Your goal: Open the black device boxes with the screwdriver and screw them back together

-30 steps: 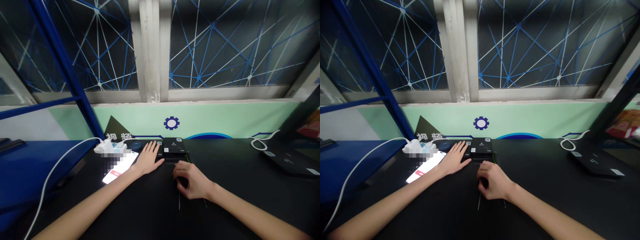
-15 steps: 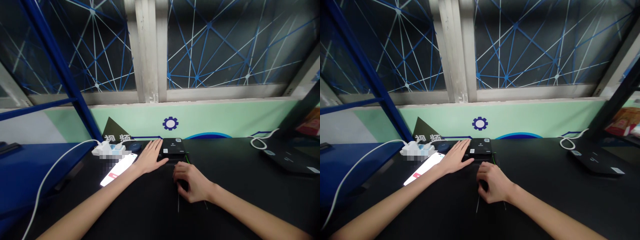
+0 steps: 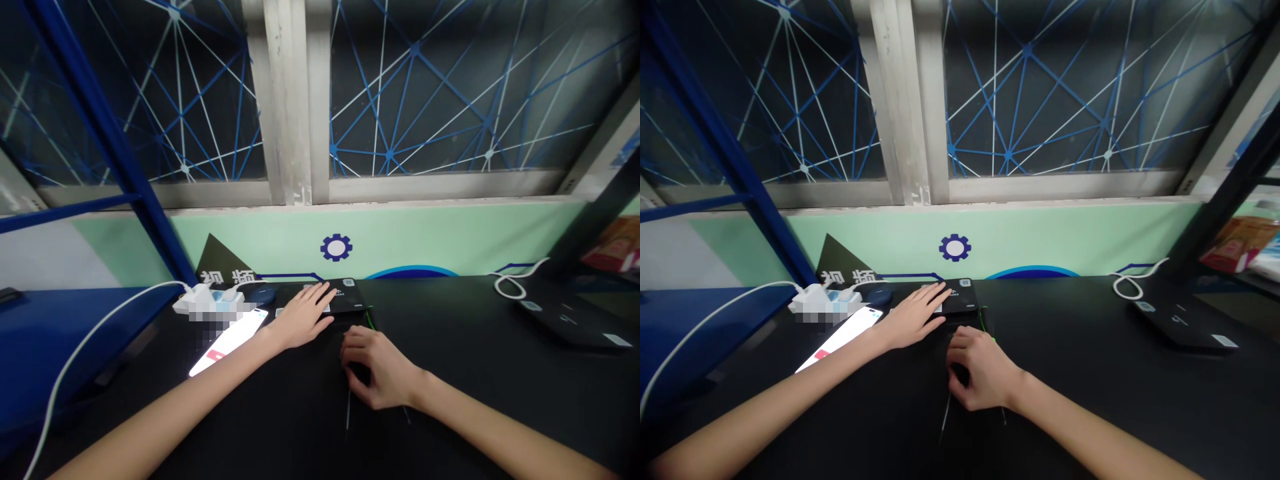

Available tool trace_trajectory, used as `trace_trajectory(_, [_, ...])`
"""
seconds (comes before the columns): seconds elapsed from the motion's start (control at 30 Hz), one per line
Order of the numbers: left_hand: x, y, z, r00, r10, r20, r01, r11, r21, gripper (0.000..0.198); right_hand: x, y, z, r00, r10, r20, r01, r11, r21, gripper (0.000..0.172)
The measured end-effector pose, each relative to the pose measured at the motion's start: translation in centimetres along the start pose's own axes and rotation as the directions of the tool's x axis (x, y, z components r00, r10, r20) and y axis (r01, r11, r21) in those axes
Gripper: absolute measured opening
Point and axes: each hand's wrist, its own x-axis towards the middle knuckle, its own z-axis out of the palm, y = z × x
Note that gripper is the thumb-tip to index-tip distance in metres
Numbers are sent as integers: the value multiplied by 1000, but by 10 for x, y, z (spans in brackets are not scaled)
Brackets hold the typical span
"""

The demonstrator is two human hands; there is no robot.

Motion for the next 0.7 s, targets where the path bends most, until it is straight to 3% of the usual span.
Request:
trace_trajectory(0.17, [-8,-1,-4,998,-60,-10,60,997,-58,59,0,0,1,1000,5,-16,-5,1000,-6,11])
trace_trajectory(0.4, [14,-14,1,993,-122,6,122,981,-149,90,0,0,2,1000,4,-17,-5,1000,-27,12])
trace_trajectory(0.57, [22,-18,-4,995,-100,-6,98,978,-184,90,-1,2,3,1000,3,-15,-4,1000,-27,10])
trace_trajectory(0.7, [9,-17,-12,992,-121,-45,108,971,-215,84,-3,4,3,1000,-9,-19,9,1000,-15,12])
